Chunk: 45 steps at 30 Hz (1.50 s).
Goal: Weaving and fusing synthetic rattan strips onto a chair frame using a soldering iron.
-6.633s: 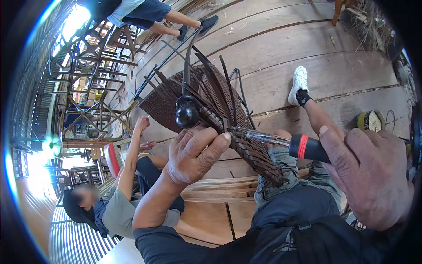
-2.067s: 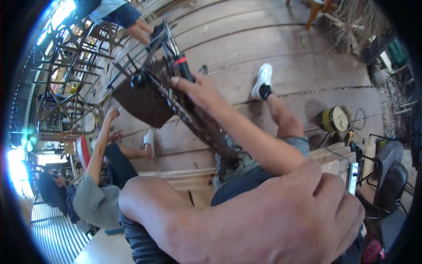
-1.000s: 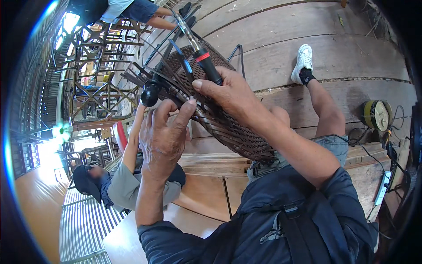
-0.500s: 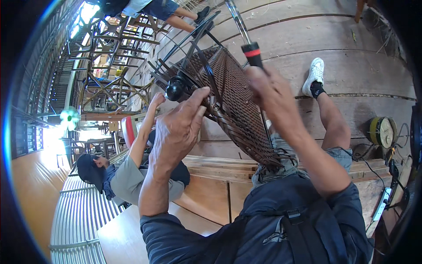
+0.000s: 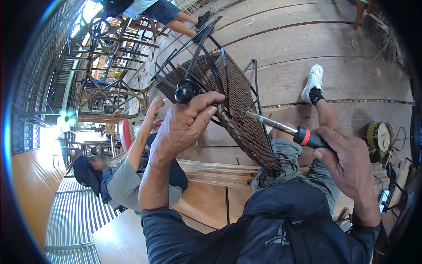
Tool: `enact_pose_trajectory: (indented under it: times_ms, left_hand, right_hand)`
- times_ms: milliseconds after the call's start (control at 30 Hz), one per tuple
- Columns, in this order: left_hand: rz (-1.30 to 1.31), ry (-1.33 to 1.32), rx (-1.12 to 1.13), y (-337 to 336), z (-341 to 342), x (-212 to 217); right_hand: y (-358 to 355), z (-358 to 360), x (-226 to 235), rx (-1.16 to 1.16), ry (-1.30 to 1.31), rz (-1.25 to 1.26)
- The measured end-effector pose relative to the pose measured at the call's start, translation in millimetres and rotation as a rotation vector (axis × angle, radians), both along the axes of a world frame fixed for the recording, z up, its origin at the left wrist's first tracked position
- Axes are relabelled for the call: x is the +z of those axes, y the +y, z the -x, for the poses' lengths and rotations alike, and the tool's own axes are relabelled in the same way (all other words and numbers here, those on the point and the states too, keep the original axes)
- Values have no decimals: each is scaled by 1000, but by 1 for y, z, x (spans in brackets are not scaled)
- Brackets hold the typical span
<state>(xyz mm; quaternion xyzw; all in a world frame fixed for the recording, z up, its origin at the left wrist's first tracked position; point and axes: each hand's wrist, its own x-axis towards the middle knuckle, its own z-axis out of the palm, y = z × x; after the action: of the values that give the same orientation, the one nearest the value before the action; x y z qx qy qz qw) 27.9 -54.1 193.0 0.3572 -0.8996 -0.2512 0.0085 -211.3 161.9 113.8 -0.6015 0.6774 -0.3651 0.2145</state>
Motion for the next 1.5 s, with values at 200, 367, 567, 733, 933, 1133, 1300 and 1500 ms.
enact_pose_trajectory:
  times_ms: [200, 367, 567, 733, 933, 1133, 1300, 1500]
  left_hand:
    - [-66, -39, 17, -2, 2, 5]
    - [-104, 0, -2, -6, 1, 2]
    - [-170, 41, 0, -8, 2, 0]
    - [-235, 28, 11, -9, 1, 2]
    - [-294, 83, 31, -11, -1, -4]
    - [-245, 138, 9, -8, -4, -7]
    - [-232, 190, 37, -6, -4, -12]
    - [-245, 228, 65, -1, -4, -13]
  right_hand:
    - [3, -6, 6, -16, 47, -9]
    - [-1, -10, 11, -18, 94, 37]
    - [-7, -14, 15, -2, 106, 25]
    - [-9, -14, 19, 4, 181, -9]
    - [-9, -13, 24, 22, 201, -59]
    - [-9, -15, 25, 12, 249, -34]
    - [-11, -17, 26, 12, 247, -41]
    - [-14, -19, 30, 32, 252, -79]
